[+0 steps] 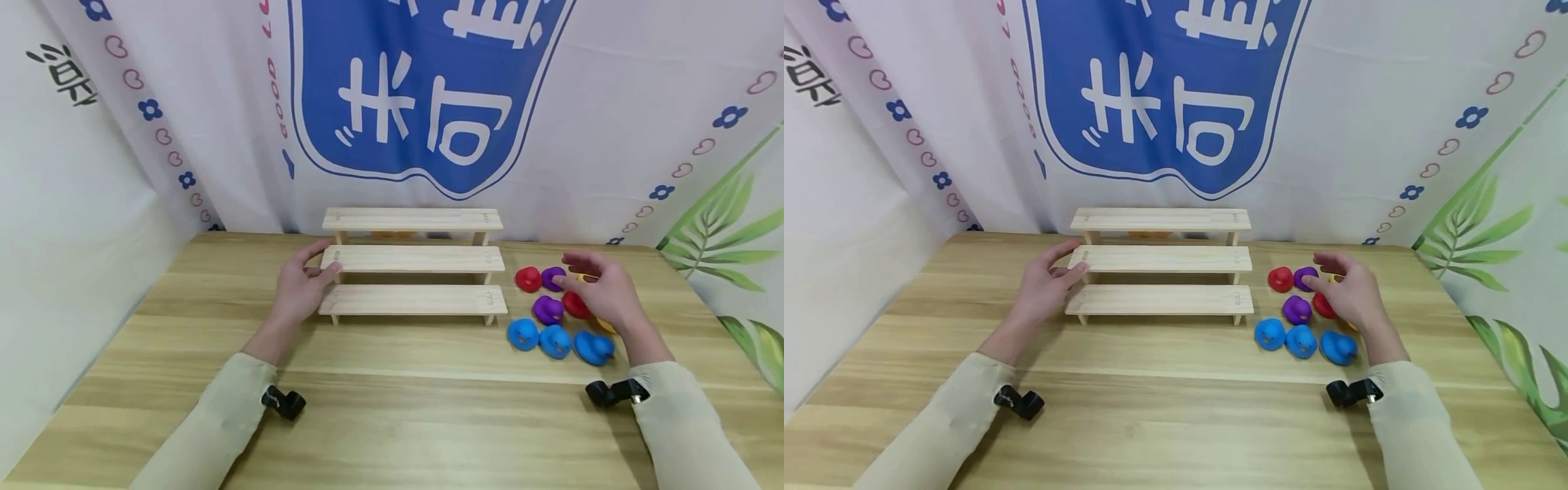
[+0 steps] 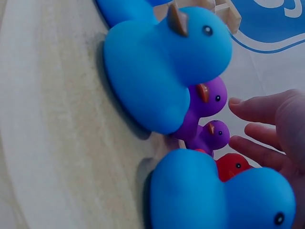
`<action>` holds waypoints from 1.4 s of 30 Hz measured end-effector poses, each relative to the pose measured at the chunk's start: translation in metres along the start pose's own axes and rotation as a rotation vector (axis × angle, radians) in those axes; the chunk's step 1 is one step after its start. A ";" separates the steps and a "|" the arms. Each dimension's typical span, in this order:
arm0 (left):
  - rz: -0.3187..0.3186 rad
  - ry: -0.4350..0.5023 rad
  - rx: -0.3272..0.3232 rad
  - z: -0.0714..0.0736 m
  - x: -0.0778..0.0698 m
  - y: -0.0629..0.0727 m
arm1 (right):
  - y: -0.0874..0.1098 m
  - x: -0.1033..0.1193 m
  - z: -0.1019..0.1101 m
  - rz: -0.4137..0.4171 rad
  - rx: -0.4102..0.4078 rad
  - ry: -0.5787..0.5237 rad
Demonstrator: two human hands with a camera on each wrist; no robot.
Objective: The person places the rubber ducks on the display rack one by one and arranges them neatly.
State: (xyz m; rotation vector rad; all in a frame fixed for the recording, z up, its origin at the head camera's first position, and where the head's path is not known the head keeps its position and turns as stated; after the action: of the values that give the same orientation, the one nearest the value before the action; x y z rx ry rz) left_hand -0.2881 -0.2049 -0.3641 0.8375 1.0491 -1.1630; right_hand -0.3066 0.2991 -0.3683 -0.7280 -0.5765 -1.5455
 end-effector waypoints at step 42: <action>-0.012 -0.035 -0.018 0.001 0.001 -0.001 | -0.003 -0.017 -0.013 -0.068 0.004 0.174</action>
State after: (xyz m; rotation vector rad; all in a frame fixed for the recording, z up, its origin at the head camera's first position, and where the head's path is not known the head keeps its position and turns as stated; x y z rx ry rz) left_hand -0.2891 -0.2067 -0.3648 0.7957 1.0354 -1.1727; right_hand -0.3108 0.3017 -0.3893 -0.5683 -0.4787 -1.6512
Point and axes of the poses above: each hand's wrist, its own y-axis away from the middle knuckle, its own z-axis out of the back of the hand, x = y × z, the point moved 9 cm from there along -y, towards the middle knuckle, and after that the axes turned 6 degrees about -x, right-handed, at the moved point
